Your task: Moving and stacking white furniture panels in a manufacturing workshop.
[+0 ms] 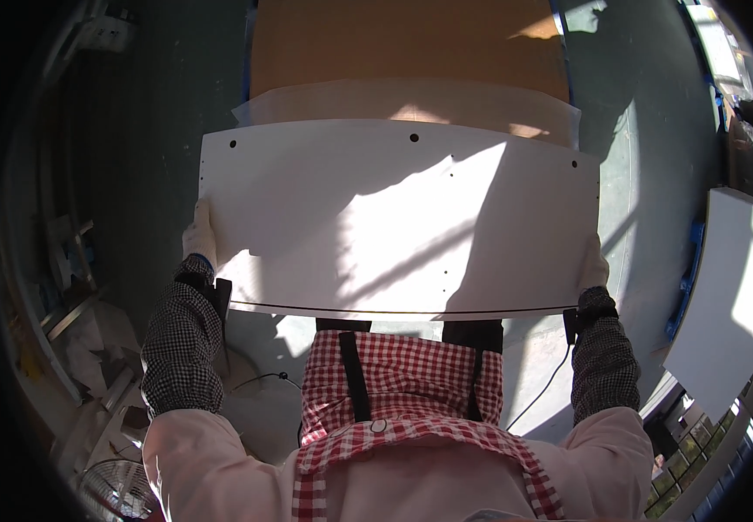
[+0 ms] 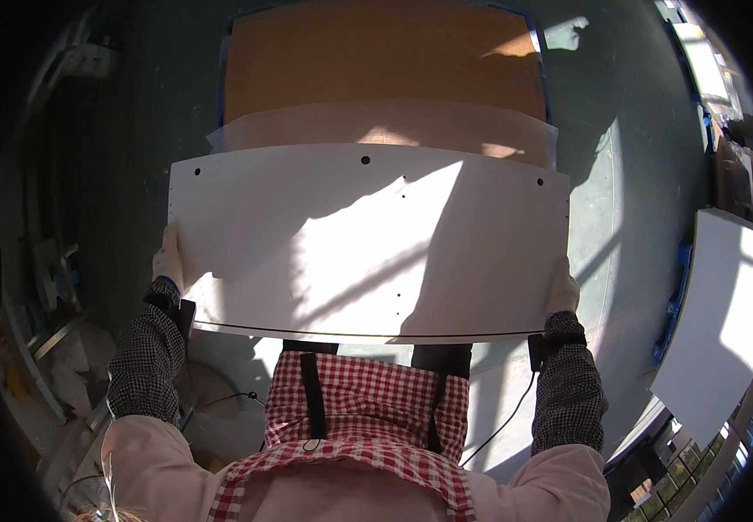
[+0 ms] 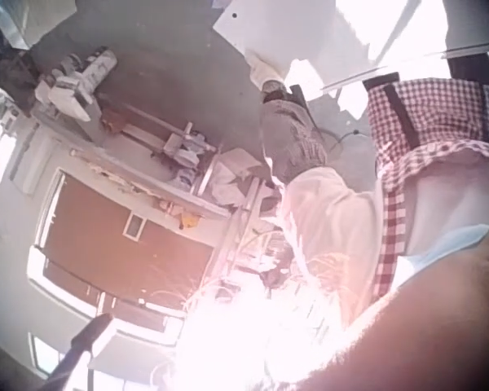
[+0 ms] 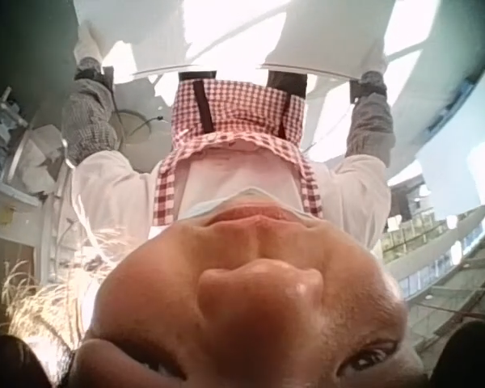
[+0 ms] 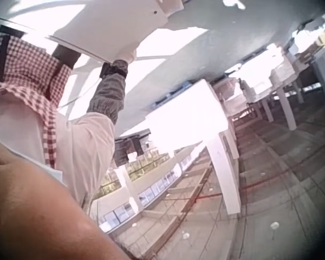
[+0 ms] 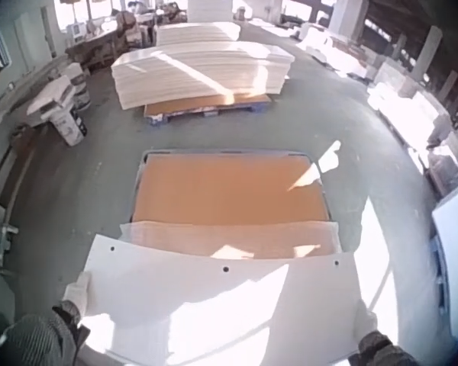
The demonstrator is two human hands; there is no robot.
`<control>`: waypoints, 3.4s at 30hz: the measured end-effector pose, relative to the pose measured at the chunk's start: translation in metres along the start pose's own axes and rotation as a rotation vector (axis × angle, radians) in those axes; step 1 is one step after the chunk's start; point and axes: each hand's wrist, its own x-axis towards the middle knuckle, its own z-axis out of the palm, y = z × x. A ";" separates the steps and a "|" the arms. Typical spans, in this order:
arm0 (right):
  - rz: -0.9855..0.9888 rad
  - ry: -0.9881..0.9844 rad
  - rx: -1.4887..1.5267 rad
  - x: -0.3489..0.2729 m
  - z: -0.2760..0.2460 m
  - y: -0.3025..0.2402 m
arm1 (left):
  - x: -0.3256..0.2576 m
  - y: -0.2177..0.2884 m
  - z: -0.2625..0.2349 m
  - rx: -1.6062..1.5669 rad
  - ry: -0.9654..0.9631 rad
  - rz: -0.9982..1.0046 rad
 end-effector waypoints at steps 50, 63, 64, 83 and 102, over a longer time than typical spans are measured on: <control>-0.360 -0.273 -0.446 0.330 0.198 -0.002 | 0.174 -0.006 0.104 0.509 0.065 0.138; -0.158 -0.465 -0.226 0.256 0.201 -0.029 | 0.168 -0.031 0.113 -0.237 -0.044 0.039; -0.162 -0.492 -0.227 0.241 0.212 -0.032 | 0.169 -0.040 0.100 -0.234 -0.018 0.031; -0.280 -0.233 0.006 0.199 0.231 -0.090 | 0.214 -0.007 0.105 0.056 0.132 0.444; -0.320 -0.271 -0.193 0.220 0.228 -0.056 | 0.205 0.002 0.104 0.003 0.166 0.262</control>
